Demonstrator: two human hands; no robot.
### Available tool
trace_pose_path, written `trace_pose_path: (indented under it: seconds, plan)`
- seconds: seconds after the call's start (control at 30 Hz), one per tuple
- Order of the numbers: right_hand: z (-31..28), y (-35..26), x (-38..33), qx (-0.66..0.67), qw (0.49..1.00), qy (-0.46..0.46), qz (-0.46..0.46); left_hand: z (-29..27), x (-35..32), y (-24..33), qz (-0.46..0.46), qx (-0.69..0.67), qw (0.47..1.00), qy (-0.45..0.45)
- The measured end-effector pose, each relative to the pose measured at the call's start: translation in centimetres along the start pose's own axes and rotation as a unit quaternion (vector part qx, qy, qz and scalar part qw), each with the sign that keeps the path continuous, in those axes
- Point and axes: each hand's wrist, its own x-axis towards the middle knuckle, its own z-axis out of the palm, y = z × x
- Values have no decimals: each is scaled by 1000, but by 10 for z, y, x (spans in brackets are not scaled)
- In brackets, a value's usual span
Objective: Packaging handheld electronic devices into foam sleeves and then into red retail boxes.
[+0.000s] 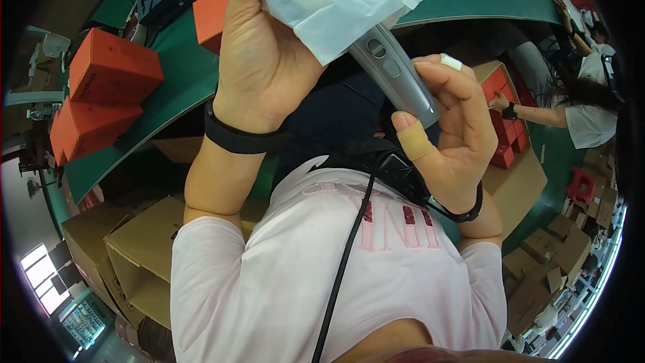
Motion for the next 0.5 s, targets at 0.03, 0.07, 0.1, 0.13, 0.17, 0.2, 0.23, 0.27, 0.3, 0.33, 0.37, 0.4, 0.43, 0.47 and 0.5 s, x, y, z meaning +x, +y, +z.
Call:
trace_pose_path:
  seconds: [0.03, 0.07, 0.1, 0.13, 0.17, 0.2, 0.23, 0.27, 0.3, 0.33, 0.37, 0.4, 0.43, 0.47, 0.5]
  plan:
    - [1, 1, 0, -2, 1000, 2, -3, 3, 0, 0, 11, 10, 1000, -2]
    - [3, 2, 0, 5, 1000, 22, -17, 0, -1, -3, 12, 10, 1000, -7]
    - [5, 1, 1, 11, 999, 42, -32, -9, -3, -8, 59, 98, 992, -56]
    - [6, 0, 6, 62, 996, 65, 11, -19, -4, -13, 106, 184, 972, -106]
    - [7, 0, 14, 112, 988, 89, 51, -21, -3, -26, 191, 283, 937, -76]
    - [6, -3, 24, 208, 966, 99, 114, -18, -11, -37, 165, 320, 931, -66]
    - [2, 7, 30, 244, 960, 99, 94, -13, -22, -49, 140, 358, 921, -56]
    - [-3, 21, 33, 279, 952, 97, 74, -15, -26, -61, 69, 324, 937, -108]
    - [-6, 31, 38, 281, 947, 130, 82, -26, -23, -65, 28, 362, 919, -157]
    - [-11, 36, 37, 278, 949, 133, 74, -34, -19, -67, -19, 395, 895, -205]
    - [-16, 37, 35, 281, 948, 120, 95, -25, -17, -51, -96, 381, 893, -218]
    - [-19, 39, 32, 283, 946, 107, 117, -19, -14, -29, -174, 365, 885, -230]
    - [-18, 40, 28, 251, 950, 126, 136, -26, -14, -16, -210, 208, 951, -91]
    - [-18, 38, 26, 252, 951, 124, 132, -27, -8, -12, -179, 81, 976, -90]
    - [-18, 36, 24, 259, 949, 108, 147, -28, -8, -17, -176, 82, 977, -91]
